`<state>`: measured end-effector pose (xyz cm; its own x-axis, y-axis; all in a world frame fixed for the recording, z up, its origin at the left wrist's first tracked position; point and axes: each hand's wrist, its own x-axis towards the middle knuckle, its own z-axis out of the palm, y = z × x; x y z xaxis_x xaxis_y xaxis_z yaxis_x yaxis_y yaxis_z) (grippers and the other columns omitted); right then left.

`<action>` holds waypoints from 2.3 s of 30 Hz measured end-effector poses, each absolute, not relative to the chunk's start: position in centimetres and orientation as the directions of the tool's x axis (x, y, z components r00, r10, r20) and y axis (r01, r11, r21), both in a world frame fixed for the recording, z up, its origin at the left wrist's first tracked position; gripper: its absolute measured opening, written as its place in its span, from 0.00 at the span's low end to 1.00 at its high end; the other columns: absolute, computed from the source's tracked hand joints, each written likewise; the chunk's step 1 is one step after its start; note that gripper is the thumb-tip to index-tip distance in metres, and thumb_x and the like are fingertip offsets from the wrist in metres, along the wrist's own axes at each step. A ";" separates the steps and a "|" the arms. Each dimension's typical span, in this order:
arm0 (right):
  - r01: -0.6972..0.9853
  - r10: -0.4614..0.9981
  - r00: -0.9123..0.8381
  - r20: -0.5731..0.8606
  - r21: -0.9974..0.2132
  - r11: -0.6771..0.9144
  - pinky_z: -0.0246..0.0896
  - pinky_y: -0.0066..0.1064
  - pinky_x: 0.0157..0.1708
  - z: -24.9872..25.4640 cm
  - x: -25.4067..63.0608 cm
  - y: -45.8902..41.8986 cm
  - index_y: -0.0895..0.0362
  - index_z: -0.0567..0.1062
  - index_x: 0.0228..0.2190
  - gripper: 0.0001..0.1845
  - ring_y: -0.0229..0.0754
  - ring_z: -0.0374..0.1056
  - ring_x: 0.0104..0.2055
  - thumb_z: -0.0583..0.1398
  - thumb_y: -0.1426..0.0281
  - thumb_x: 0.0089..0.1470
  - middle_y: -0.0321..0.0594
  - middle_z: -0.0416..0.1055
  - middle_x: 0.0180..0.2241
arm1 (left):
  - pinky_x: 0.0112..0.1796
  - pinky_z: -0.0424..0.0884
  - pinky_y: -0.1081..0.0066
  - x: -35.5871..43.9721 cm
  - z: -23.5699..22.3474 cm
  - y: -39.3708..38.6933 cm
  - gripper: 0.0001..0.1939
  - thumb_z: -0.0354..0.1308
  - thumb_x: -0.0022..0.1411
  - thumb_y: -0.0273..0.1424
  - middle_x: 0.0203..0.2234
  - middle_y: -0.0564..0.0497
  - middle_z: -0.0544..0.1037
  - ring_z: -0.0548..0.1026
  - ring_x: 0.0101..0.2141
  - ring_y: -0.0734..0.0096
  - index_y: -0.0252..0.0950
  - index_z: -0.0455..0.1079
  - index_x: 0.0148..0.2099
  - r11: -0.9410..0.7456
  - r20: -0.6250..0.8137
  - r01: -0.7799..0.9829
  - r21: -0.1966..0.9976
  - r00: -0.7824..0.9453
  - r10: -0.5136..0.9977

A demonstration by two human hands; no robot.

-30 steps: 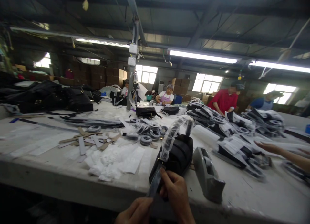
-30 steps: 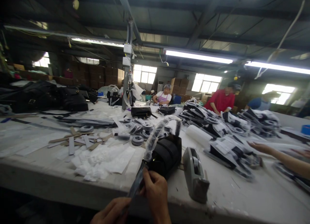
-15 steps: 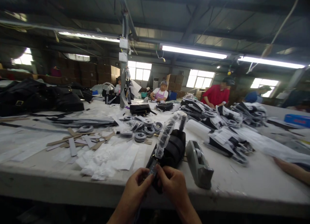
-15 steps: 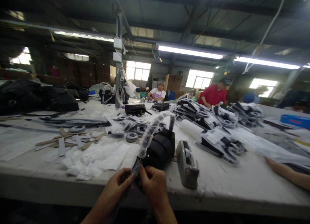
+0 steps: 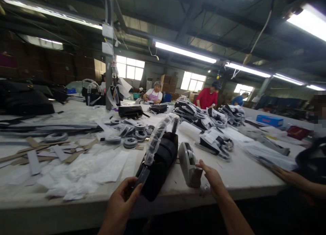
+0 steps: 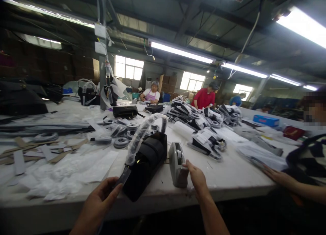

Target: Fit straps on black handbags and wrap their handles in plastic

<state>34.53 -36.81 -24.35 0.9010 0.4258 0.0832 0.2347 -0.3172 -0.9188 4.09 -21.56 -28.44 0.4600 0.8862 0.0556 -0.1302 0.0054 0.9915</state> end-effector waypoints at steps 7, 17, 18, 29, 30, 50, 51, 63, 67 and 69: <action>0.095 0.418 0.908 0.027 -0.985 -0.144 0.62 0.40 0.52 -23.4 32.4 -37.7 0.59 0.83 0.33 0.30 0.56 0.64 0.59 0.65 0.46 0.41 0.50 0.75 0.51 | 0.34 0.71 0.74 4.2 -28.3 -22.3 0.22 0.69 0.48 0.47 0.30 0.52 0.81 0.78 0.33 0.63 0.37 0.75 0.39 -0.004 0.061 -0.144 0.990 0.393 0.917; -0.324 0.357 0.893 -0.275 -0.942 0.085 0.64 0.25 0.28 -27.3 29.9 -38.9 0.57 0.82 0.30 0.29 0.44 0.75 0.36 0.77 0.55 0.23 0.42 0.81 0.34 | 0.35 0.72 0.74 4.1 -28.6 -22.0 0.22 0.69 0.48 0.47 0.32 0.51 0.82 0.78 0.35 0.62 0.37 0.75 0.40 0.015 0.044 -0.129 0.992 0.444 0.895; -0.340 0.332 0.896 -0.295 -0.936 0.088 0.62 0.24 0.25 -28.2 30.0 -38.9 0.57 0.82 0.28 0.30 0.42 0.75 0.32 0.77 0.56 0.19 0.42 0.81 0.31 | 0.35 0.72 0.74 4.0 -28.6 -21.9 0.22 0.69 0.48 0.47 0.32 0.50 0.82 0.79 0.36 0.62 0.37 0.75 0.40 0.022 0.038 -0.125 0.992 0.454 0.890; 0.031 0.814 0.579 0.050 -0.999 0.039 0.59 0.24 0.25 -24.7 19.5 -34.9 0.59 0.80 0.25 0.20 0.37 0.67 0.25 0.67 0.53 0.49 0.40 0.75 0.22 | 0.39 0.73 0.70 3.9 -28.2 -22.0 0.18 0.64 0.55 0.43 0.35 0.48 0.82 0.79 0.39 0.60 0.36 0.73 0.42 -0.038 0.080 -0.097 0.995 0.485 0.871; 0.029 0.843 0.535 0.050 -0.999 0.041 0.59 0.24 0.25 -24.0 18.3 -33.9 0.59 0.80 0.26 0.21 0.37 0.68 0.25 0.67 0.52 0.49 0.40 0.75 0.21 | 0.40 0.73 0.69 4.0 -28.2 -22.1 0.18 0.64 0.55 0.43 0.35 0.48 0.82 0.79 0.40 0.59 0.36 0.73 0.43 -0.050 0.090 -0.095 0.994 0.486 0.869; -0.082 0.896 0.439 -0.070 -0.996 -0.037 0.60 0.25 0.22 -25.5 17.0 -30.1 0.61 0.82 0.32 0.25 0.38 0.68 0.24 0.70 0.51 0.43 0.43 0.79 0.27 | 0.16 0.55 0.80 3.0 -27.4 -21.8 0.29 0.70 0.44 0.51 0.16 0.59 0.69 0.60 0.14 0.81 0.34 0.74 0.40 0.248 -0.101 -0.159 0.955 0.616 0.781; -0.028 0.891 0.451 -0.044 -0.999 -0.035 0.60 0.26 0.22 -25.4 16.9 -30.2 0.60 0.82 0.31 0.24 0.40 0.69 0.25 0.69 0.51 0.44 0.43 0.79 0.27 | 0.15 0.51 0.80 3.0 -27.3 -21.7 0.30 0.69 0.44 0.53 0.15 0.61 0.66 0.56 0.13 0.84 0.34 0.73 0.40 0.272 -0.119 -0.146 0.951 0.638 0.761; 0.102 0.789 0.603 0.119 -0.992 0.072 0.65 0.33 0.40 -26.7 14.3 -30.1 0.56 0.81 0.34 0.22 0.51 0.73 0.39 0.65 0.50 0.50 0.43 0.80 0.35 | 0.11 0.42 0.80 3.5 -27.0 -22.6 0.29 0.63 0.47 0.59 0.12 0.64 0.61 0.48 0.09 0.88 0.37 0.64 0.28 0.356 -0.166 -0.118 0.927 0.723 0.671; -0.166 0.744 0.668 -0.011 -0.977 0.135 0.66 0.34 0.43 -28.1 13.0 -29.2 0.56 0.81 0.32 0.28 0.52 0.72 0.42 0.69 0.46 0.39 0.43 0.80 0.34 | 0.11 0.42 0.79 3.8 -27.9 -22.8 0.30 0.63 0.46 0.60 0.11 0.63 0.61 0.49 0.09 0.87 0.36 0.65 0.27 0.315 -0.140 -0.135 0.939 0.688 0.712; -0.286 0.758 0.648 -0.077 -0.947 0.148 0.66 0.34 0.43 -28.0 12.6 -29.0 0.56 0.81 0.32 0.28 0.51 0.72 0.41 0.72 0.47 0.34 0.42 0.79 0.32 | 0.11 0.43 0.79 3.7 -27.9 -22.8 0.30 0.63 0.45 0.60 0.11 0.62 0.61 0.49 0.09 0.86 0.36 0.66 0.27 0.300 -0.135 -0.127 0.945 0.686 0.715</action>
<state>12.60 -28.97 -28.02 0.6480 0.7577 -0.0771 -0.2858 0.1481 -0.9468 3.69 -22.79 -27.92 0.6857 0.7153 -0.1350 -0.1272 0.3005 0.9453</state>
